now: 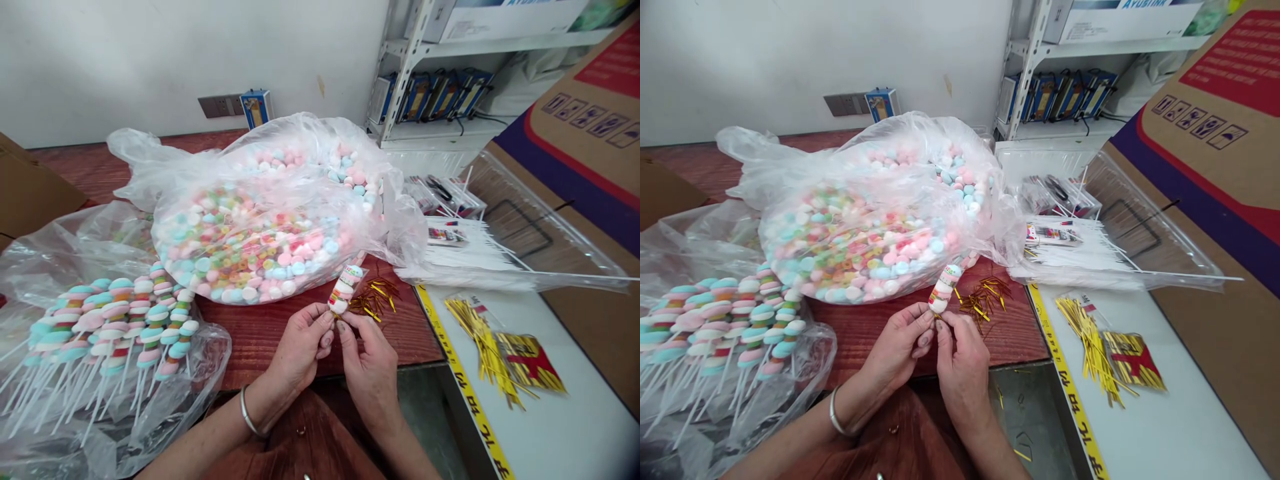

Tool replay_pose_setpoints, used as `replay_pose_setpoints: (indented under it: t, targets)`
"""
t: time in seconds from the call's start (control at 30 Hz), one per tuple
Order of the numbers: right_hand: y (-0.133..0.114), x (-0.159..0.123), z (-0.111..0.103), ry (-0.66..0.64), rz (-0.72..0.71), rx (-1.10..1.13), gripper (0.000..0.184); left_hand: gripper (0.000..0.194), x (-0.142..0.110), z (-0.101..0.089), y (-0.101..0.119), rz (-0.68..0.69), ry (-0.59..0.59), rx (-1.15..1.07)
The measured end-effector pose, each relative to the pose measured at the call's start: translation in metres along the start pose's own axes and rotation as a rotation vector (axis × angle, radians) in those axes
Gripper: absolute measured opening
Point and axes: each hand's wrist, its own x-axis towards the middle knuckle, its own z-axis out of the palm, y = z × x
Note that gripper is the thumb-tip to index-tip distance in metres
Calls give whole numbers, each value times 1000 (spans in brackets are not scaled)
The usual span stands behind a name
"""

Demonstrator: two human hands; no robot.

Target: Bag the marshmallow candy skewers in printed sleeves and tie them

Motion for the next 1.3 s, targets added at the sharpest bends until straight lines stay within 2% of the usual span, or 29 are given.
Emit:
replay_pose_setpoints:
  t: [0.13,0.2,0.27,0.4,0.47,0.57,0.7,0.77,0.87,0.93,1.0,1.1,1.17,1.23,1.3]
  targets:
    - [8,1,3,46,-195,-167,18,28,-1,-1,-5,39,-2,45]
    - [9,2,4,51,-216,-168,18,25,-2,-1,-7,58,-5,52]
    - [7,3,4,21,-144,-79,19,23,-3,-1,-8,81,0,34]
    - [0,6,4,-48,139,172,16,21,-1,-1,-11,120,1,3]
    - [-1,6,3,-54,204,192,13,19,0,-2,-11,125,-21,44]
    - [2,5,3,-5,109,51,16,15,-2,-5,-8,205,-61,308]
    - [7,2,5,51,-146,-197,18,23,-7,-10,-3,497,-9,820]
    - [7,1,5,52,-162,-214,18,27,-7,-10,-4,526,-9,876]
    - [3,2,2,6,52,40,17,29,-4,-10,-4,399,-102,740]
    - [0,3,-5,-83,240,323,15,27,-2,-12,-2,317,-222,652]
    - [-2,3,-13,-179,352,525,17,24,-1,-16,4,304,-344,635]
    - [-6,1,-27,-254,393,565,20,21,-5,-19,17,327,-476,667]
    - [-9,0,-37,-247,392,531,21,25,-8,-20,24,342,-533,756]
    - [-14,-1,-47,-201,376,511,24,35,-10,-19,26,397,-560,934]
    - [-20,-2,-54,-217,371,522,25,39,-10,-17,23,482,-534,1097]
